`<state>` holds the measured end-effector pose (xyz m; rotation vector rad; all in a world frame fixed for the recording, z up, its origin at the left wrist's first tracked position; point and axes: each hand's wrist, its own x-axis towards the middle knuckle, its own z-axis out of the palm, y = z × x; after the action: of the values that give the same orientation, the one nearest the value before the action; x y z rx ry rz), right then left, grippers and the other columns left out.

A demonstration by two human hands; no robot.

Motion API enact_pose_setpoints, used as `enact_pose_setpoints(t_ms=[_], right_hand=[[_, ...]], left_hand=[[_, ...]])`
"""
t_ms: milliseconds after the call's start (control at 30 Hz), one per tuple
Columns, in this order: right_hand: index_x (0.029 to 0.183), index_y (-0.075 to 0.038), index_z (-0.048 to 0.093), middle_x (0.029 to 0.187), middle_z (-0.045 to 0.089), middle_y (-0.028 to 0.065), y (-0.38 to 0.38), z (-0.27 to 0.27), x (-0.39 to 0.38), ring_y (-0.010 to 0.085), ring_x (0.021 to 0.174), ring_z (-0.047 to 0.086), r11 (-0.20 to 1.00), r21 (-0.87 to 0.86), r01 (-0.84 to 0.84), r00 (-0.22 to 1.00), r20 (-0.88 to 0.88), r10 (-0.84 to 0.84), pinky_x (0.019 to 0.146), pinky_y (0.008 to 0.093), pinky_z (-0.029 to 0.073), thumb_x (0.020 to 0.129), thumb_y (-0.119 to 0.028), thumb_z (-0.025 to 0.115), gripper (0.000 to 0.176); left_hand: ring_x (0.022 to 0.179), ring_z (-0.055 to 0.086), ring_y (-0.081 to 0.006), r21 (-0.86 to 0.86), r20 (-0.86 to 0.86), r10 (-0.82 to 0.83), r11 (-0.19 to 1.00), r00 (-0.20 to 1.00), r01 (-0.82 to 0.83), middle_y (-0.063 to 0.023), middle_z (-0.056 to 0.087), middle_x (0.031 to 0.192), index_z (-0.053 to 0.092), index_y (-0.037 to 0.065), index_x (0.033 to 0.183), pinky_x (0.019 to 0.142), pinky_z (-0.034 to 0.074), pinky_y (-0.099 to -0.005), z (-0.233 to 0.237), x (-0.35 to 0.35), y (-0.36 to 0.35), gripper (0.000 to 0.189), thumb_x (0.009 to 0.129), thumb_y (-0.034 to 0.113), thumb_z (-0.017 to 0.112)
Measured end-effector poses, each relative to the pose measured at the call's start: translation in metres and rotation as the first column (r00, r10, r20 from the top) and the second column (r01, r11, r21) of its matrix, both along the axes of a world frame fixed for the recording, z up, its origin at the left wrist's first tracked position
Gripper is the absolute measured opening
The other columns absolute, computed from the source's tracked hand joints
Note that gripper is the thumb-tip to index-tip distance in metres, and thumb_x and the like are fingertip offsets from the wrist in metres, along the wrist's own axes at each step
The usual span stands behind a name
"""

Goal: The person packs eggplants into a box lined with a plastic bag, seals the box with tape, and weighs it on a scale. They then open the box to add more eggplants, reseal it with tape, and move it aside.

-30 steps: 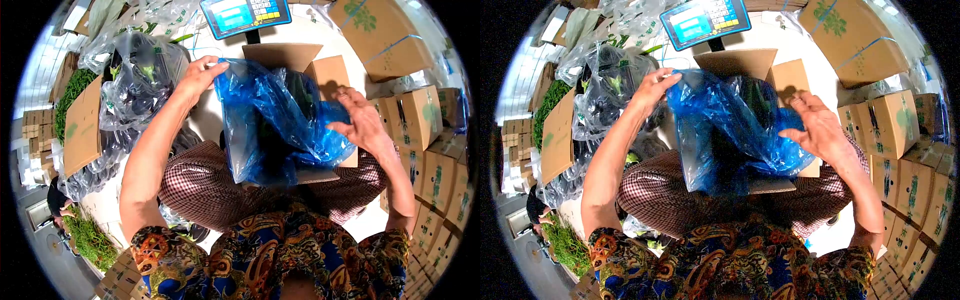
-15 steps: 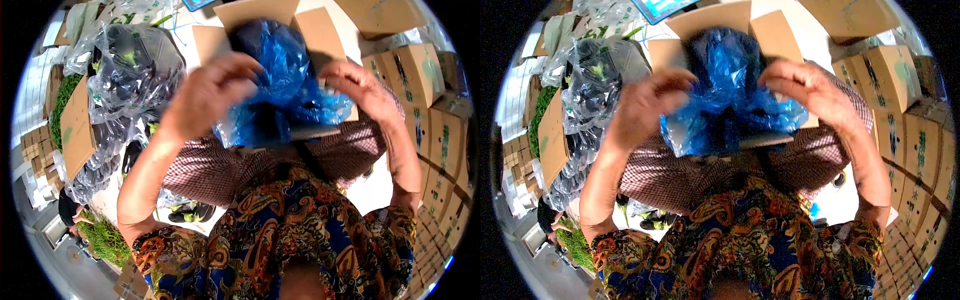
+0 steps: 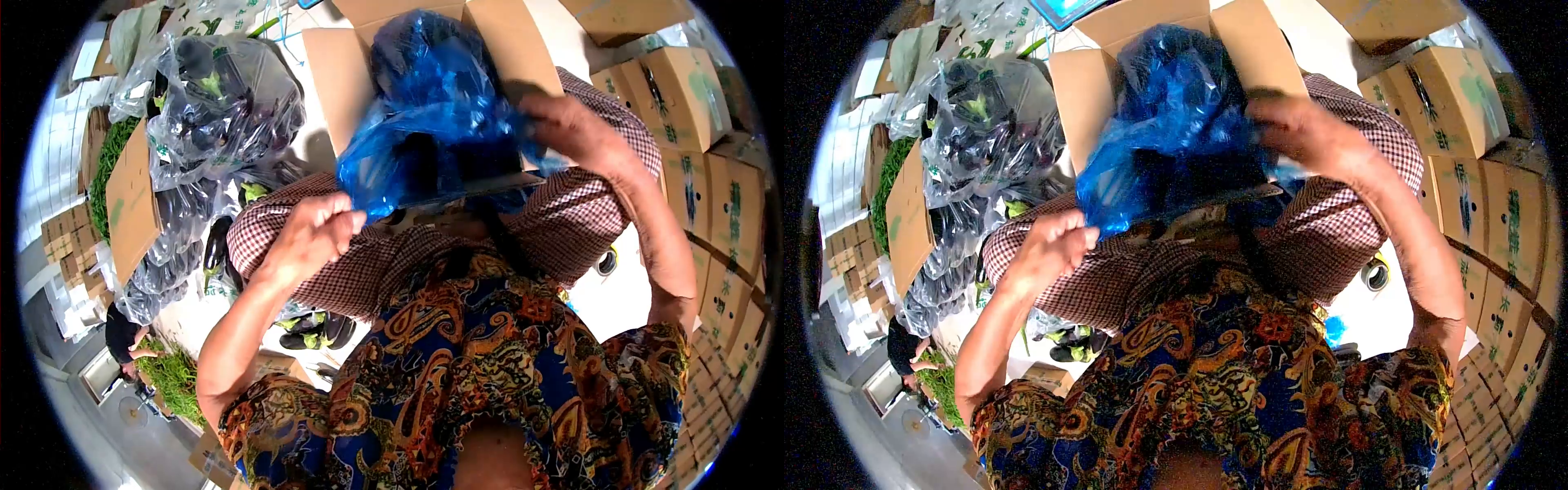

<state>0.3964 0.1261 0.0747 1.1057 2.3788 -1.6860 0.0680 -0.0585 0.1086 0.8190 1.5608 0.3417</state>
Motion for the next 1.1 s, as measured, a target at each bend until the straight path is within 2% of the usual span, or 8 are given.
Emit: enact_pose_setpoints(t_ms=[200,333,467,567,700,800,900,1100], right_hand=[[0.137,0.0,0.044,0.1,0.064,0.0118,-0.005,-0.02,-0.015,0.0142,0.081,0.06,0.728,-0.589,0.352,0.796,-0.22,-0.563,0.065,0.0272,0.05,0.091,-0.017,0.06,0.051],[0.138,-0.003,0.044,0.099,0.065,0.0111,-0.004,0.004,-0.002,0.0175,0.081,0.061,0.986,-0.053,0.157,0.984,-0.074,-0.16,0.068,0.0299,0.051,0.089,-0.027,0.064,0.058],[0.13,-0.002,0.051,0.107,0.063,0.0185,-0.004,-0.04,0.008,0.0268,0.091,0.064,0.935,0.206,-0.29,0.957,0.082,0.279,0.081,0.0381,0.051,0.09,-0.03,0.062,0.05],[0.13,-0.006,0.052,0.112,0.062,0.0207,-0.021,-0.049,-0.035,0.0289,0.093,0.064,0.965,0.066,-0.254,0.927,-0.269,0.262,0.088,0.0399,0.05,0.089,-0.03,0.064,0.049],[0.132,-0.009,0.051,0.115,0.062,0.0177,-0.012,0.003,-0.071,0.0257,0.095,0.064,0.989,-0.098,-0.11,0.989,-0.11,0.1,0.086,0.0381,0.051,0.087,-0.029,0.066,0.051],[0.138,-0.01,0.045,0.114,0.063,0.0157,0.015,-0.05,-0.052,0.0228,0.095,0.063,0.949,0.213,-0.231,0.949,-0.164,0.268,0.081,0.0353,0.054,0.085,-0.027,0.07,0.061],[0.134,-0.008,0.05,0.112,0.064,0.0157,-0.007,-0.028,-0.048,0.0224,0.094,0.064,0.965,0.004,-0.261,0.964,0.057,0.261,0.078,0.0329,0.054,0.082,-0.024,0.072,0.059],[0.106,-0.008,0.061,0.089,0.067,0.0144,-0.037,-0.104,-0.077,0.0341,0.09,0.063,0.995,0.086,-0.044,0.877,-0.474,0.08,0.086,0.0455,0.047,0.084,-0.021,0.062,0.026]], left_hand=[[0.064,0.055,-0.012,0.33,0.404,0.165,0.891,0.9,-0.312,-0.0018,0.053,0.07,0.054,0.004,0.083,0.055,0.043,-0.0244,0.014,0.015,0.048,0.009,0.09,0.009,0.057],[0.074,0.061,-0.0161,0.624,-0.131,0.015,0.779,0.991,0.071,-0.0054,0.06,0.073,0.057,0.0,0.096,0.063,0.049,-0.029,-0.009,0.021,0.058,0.023,0.09,0.02,0.065],[0.068,0.065,-0.0239,0.282,-0.32,-0.325,0.864,0.89,0.417,-0.0158,0.068,0.08,0.064,-0.001,0.099,0.07,0.052,-0.035,-0.034,0.026,0.044,0.029,0.085,0.024,0.067],[0.076,0.066,-0.0299,0.245,-0.279,-0.338,0.88,0.899,0.407,-0.0212,0.067,0.081,0.067,-0.003,0.08,0.075,0.051,-0.0417,-0.06,0.031,0.048,0.021,0.083,0.017,0.06],[0.077,0.064,-0.031,0.394,-0.463,-0.241,0.806,0.853,0.442,-0.0193,0.066,0.082,0.064,-0.001,0.091,0.072,0.049,-0.041,-0.021,0.039,0.068,0.014,0.086,0.01,0.057],[0.064,0.053,-0.0079,0.315,0.091,0.057,0.945,0.994,-0.083,0.0011,0.061,0.079,0.062,0.005,0.097,0.057,0.04,-0.0226,-0.035,0.024,0.071,0.011,0.093,0.011,0.054],[0.066,0.052,-0.0067,0.127,0.355,0.212,0.954,0.91,-0.272,0.0012,0.061,0.082,0.062,0.006,0.1,0.058,0.039,-0.0206,-0.048,0.038,0.07,0.012,0.093,0.012,0.054],[0.079,0.06,-0.0236,0.655,-0.416,-0.304,0.554,0.857,0.514,-0.0076,0.061,0.095,0.059,0.007,0.106,0.07,0.051,-0.0371,-0.01,0.09,0.107,0.023,0.085,0.016,0.064]])
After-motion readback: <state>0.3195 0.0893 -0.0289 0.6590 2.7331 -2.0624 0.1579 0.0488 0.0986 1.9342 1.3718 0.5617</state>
